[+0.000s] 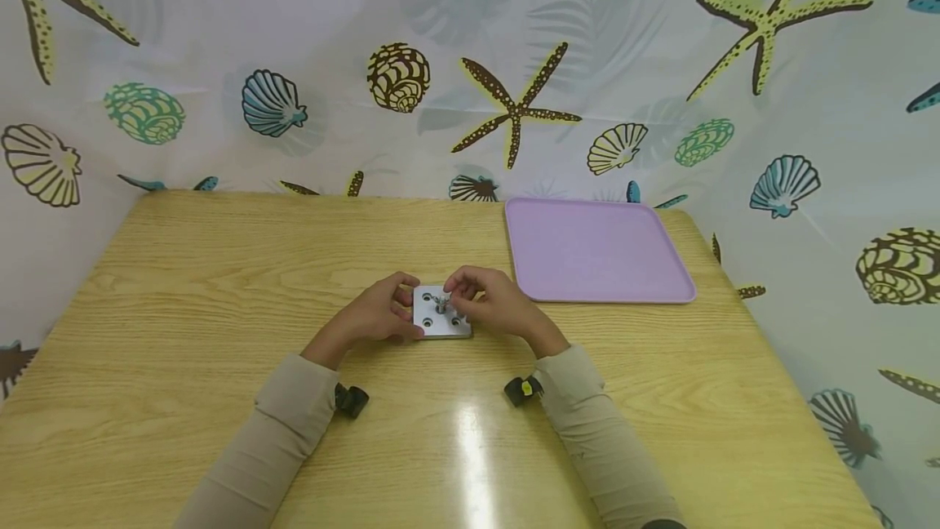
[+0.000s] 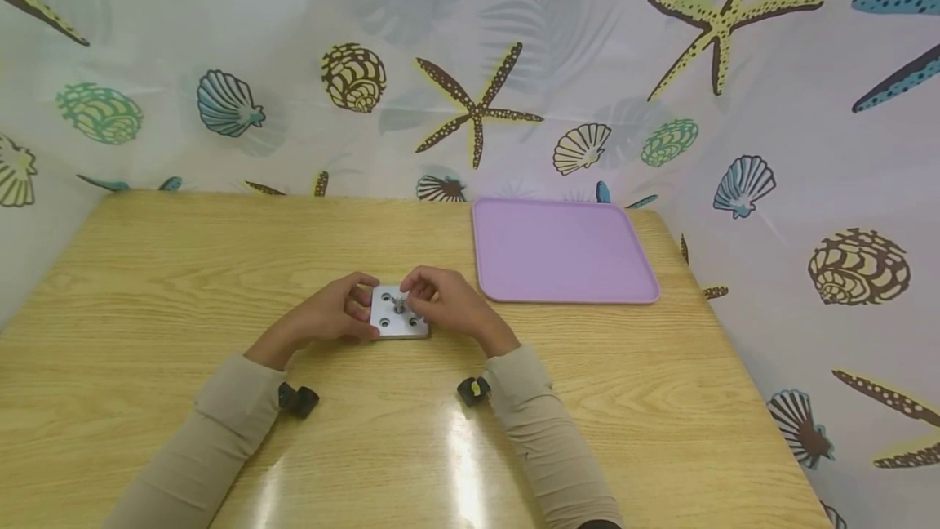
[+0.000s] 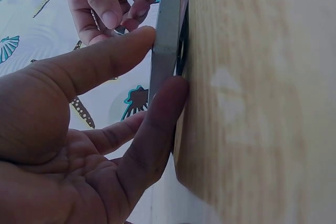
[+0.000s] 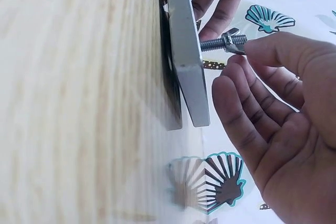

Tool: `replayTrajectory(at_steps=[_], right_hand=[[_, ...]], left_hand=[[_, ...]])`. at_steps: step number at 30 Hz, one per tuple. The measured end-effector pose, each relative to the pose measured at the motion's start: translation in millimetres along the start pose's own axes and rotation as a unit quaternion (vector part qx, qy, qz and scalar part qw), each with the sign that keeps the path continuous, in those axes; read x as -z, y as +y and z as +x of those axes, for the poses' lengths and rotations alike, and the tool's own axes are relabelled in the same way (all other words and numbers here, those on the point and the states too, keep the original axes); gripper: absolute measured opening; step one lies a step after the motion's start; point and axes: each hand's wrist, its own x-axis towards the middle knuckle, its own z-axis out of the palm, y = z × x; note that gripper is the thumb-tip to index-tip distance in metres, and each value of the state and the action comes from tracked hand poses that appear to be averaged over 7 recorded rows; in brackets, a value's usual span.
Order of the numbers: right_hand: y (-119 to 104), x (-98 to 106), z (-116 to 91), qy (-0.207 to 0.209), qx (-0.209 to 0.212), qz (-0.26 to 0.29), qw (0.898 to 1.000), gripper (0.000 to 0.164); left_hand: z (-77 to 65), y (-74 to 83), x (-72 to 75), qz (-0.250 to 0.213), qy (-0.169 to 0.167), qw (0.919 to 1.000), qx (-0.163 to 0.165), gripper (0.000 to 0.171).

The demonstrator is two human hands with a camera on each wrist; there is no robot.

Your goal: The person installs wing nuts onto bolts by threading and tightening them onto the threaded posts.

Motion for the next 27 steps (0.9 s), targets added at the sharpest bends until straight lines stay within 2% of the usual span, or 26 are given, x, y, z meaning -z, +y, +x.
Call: replayTrajectory(at_steps=[15, 27], right_hand=[[0.8, -1.2, 1.0, -0.009, 0.005, -0.013, 1.0, 0.012], [-1.9, -1.2, 0.5, -0.014, -0.004, -0.013, 1.0, 0.016]], left_hand=[[4.5, -3.9, 0.1, -0.007, -0.003, 0.9999, 0.007, 0.08], [2.6, -1.3, -0.2, 0.001, 0.0, 1.0, 0.006, 0.079]])
